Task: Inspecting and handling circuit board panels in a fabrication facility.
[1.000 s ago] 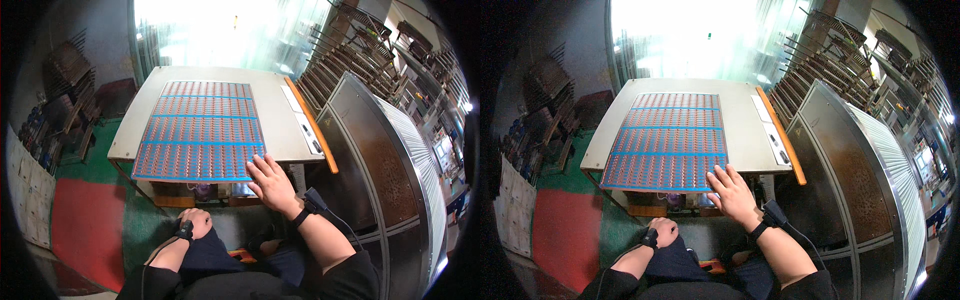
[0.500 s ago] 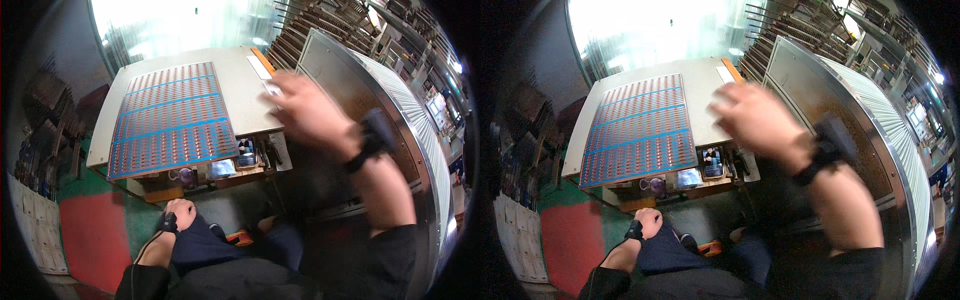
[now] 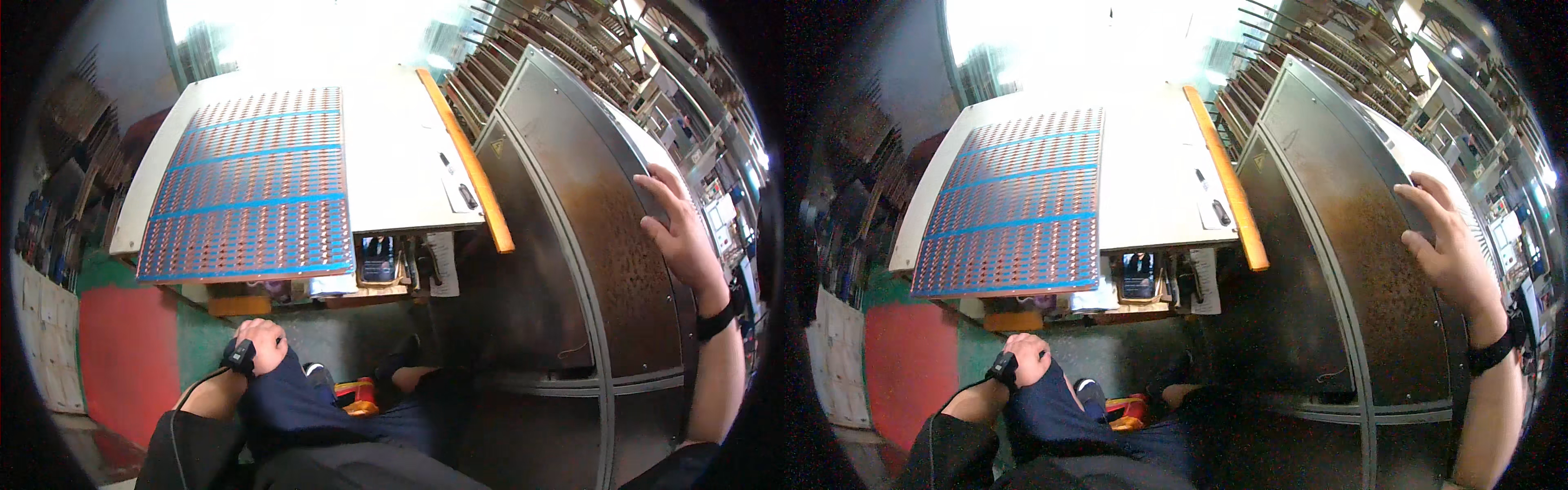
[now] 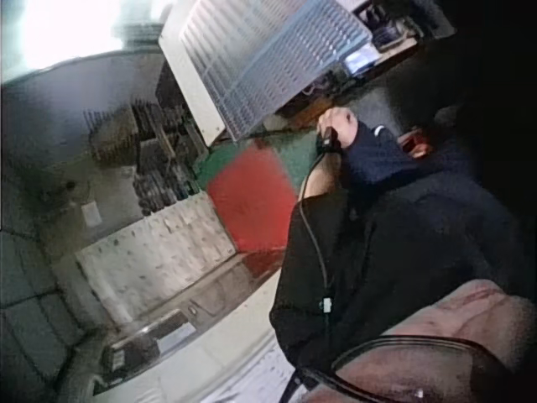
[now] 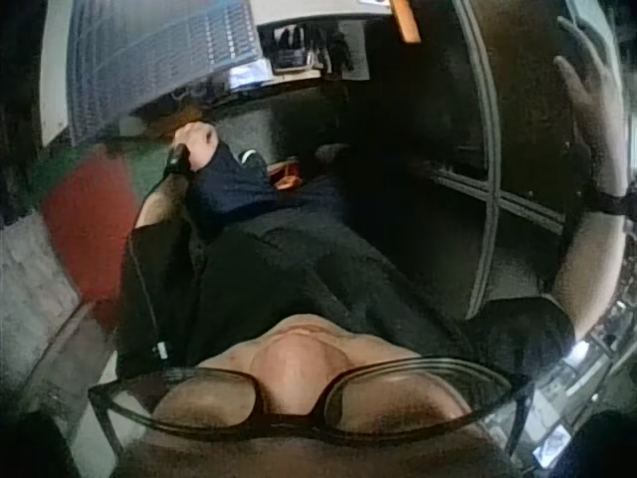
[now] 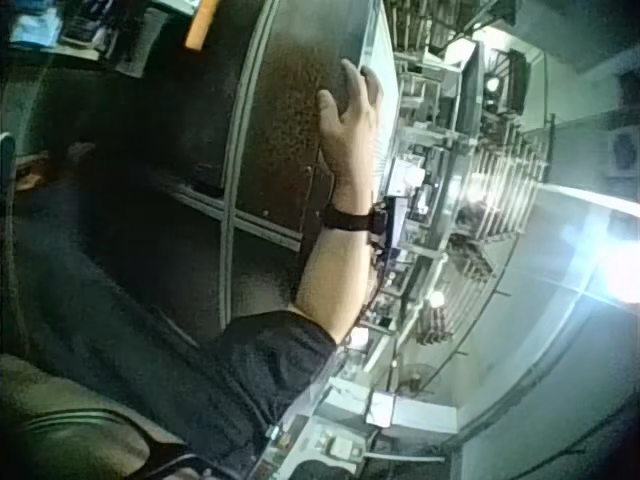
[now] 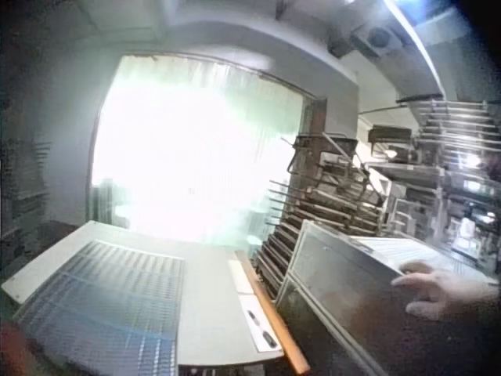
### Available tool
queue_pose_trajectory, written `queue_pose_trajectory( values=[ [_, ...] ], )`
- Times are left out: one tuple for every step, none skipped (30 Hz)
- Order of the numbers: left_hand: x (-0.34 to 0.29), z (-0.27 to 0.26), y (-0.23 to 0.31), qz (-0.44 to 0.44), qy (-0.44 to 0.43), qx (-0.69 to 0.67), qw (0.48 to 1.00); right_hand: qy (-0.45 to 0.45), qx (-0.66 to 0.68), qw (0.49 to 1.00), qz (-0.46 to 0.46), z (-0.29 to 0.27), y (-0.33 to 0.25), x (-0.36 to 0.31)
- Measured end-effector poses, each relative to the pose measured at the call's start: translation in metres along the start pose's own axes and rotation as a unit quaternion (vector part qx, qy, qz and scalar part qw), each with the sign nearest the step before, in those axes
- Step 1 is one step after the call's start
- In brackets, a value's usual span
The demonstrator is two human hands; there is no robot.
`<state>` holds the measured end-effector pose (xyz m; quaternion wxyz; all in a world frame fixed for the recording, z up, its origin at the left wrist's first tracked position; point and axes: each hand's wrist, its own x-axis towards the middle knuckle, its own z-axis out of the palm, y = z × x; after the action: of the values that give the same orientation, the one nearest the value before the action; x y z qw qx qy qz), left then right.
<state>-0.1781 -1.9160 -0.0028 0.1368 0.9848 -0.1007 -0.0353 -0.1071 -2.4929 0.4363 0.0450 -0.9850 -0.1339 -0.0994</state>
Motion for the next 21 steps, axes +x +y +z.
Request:
queue_pose_trajectory(
  values=[
    [0.003,0.001,0.001,0.011,0.015,-0.015,1.0,0.007,-0.053,0.998,-0.041,0.0,0.001,0.0],
    [0.005,0.003,0.003,0.007,0.022,-0.018,1.0,-0.006,-0.058,0.998,-0.008,-0.001,0.001,0.001],
    [0.007,0.004,0.004,0.007,0.014,-0.011,1.0,-0.004,-0.012,1.0,-0.01,-0.002,0.001,0.002],
    [0.008,0.005,0.004,0.014,0.017,-0.005,1.0,-0.002,0.03,0.999,-0.021,-0.001,0.001,0.003],
    [0.009,0.005,0.004,0.016,0.02,-0.001,1.0,-0.002,0.031,0.999,-0.015,-0.002,0.0,0.004],
    [0.009,0.004,0.005,0.011,0.015,-0.006,1.0,0.003,0.026,1.0,-0.011,-0.001,0.0,0.005],
    [0.009,0.004,0.006,0.019,0.023,-0.002,1.0,0.005,0.016,1.0,0.0,0.001,-0.001,0.005],
    [0.01,0.002,0.007,0.016,0.013,0.004,1.0,0.012,0.025,1.0,-0.009,0.001,-0.002,0.006],
    [0.01,0.0,0.008,0.008,-0.001,0.011,1.0,0.015,-0.002,1.0,-0.012,0.001,-0.002,0.006],
    [0.01,-0.002,0.009,0.015,-0.005,0.019,1.0,0.018,-0.031,0.999,-0.009,0.001,-0.002,0.004],
    [0.011,-0.003,0.011,0.007,-0.02,0.017,1.0,0.019,-0.018,1.0,-0.008,0.002,-0.002,0.004],
    [0.012,-0.004,0.012,-0.002,-0.024,0.015,1.0,0.017,-0.028,0.999,-0.017,0.002,-0.002,0.003],
    [0.012,-0.005,0.013,0.001,-0.036,0.02,0.999,0.016,-0.038,0.999,-0.034,0.001,-0.001,0.003],
    [0.012,-0.005,0.014,-0.003,-0.04,0.012,0.999,0.015,-0.036,0.999,-0.021,0.002,-0.001,0.003],
    [0.012,-0.005,0.014,-0.005,-0.041,0.006,0.999,0.014,-0.048,0.999,-0.021,0.002,0.0,0.003],
    [0.012,-0.006,0.014,-0.006,-0.047,0.008,0.999,0.016,-0.066,0.997,-0.026,0.002,0.0,0.002],
    [0.012,-0.006,0.013,-0.008,-0.055,0.017,0.998,0.012,-0.057,0.998,-0.019,0.003,0.0,0.002],
    [0.012,-0.007,0.013,-0.014,-0.059,0.027,0.998,0.014,-0.037,0.999,-0.014,0.003,0.0,0.003],
    [0.011,-0.007,0.013,-0.012,-0.065,0.026,0.997,0.015,-0.017,1.0,-0.011,0.004,-0.001,0.003],
    [0.011,-0.007,0.012,-0.015,-0.058,0.027,0.998,0.013,-0.024,1.0,-0.014,0.004,-0.002,0.004],
    [0.01,-0.008,0.012,-0.021,-0.053,0.028,0.998,0.012,-0.024,1.0,-0.014,0.004,-0.003,0.004]
  ],
)
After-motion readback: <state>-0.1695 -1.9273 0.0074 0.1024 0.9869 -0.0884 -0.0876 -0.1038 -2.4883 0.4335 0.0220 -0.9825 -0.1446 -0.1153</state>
